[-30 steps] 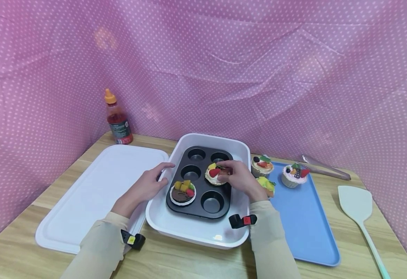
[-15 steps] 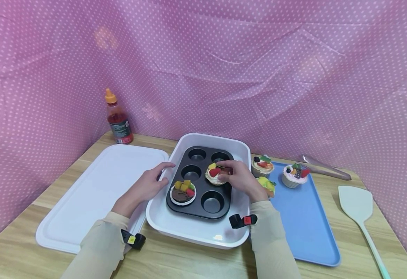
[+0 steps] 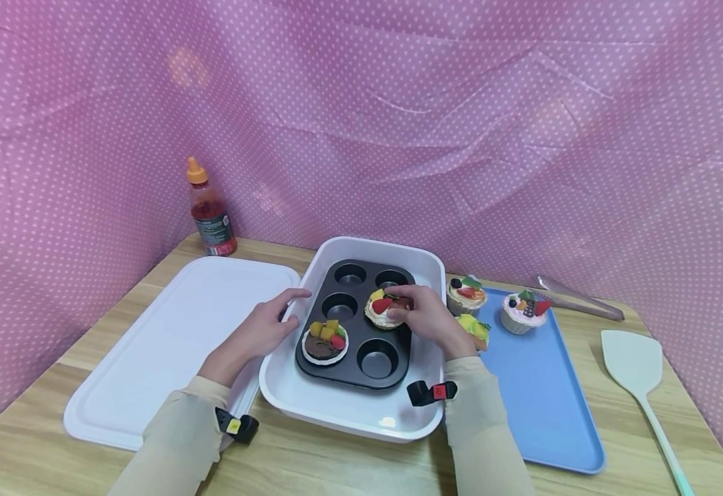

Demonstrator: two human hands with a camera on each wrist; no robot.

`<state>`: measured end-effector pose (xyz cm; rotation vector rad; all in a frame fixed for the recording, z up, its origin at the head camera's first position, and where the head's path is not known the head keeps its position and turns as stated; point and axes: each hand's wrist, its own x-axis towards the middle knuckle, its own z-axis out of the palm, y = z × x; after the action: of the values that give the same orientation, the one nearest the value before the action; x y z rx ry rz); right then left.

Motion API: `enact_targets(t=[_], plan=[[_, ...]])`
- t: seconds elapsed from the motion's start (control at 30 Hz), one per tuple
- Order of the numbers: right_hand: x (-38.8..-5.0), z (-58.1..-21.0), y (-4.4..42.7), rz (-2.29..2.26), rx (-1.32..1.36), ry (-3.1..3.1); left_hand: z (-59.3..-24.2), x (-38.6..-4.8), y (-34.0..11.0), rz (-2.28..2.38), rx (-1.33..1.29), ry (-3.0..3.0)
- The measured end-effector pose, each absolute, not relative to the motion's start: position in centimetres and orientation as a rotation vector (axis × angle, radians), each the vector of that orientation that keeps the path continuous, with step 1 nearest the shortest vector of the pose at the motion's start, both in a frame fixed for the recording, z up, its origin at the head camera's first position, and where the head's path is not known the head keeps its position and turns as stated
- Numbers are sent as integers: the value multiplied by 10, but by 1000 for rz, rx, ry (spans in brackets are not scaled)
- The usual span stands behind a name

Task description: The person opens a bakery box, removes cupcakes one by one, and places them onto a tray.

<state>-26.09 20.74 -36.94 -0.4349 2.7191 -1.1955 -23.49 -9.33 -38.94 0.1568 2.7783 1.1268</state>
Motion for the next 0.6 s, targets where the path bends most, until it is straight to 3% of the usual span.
enact_targets(t=[0.6], plan=[[-261, -369, 208, -1181, -436, 2729, -389, -235, -93, 1130, 143, 2772]])
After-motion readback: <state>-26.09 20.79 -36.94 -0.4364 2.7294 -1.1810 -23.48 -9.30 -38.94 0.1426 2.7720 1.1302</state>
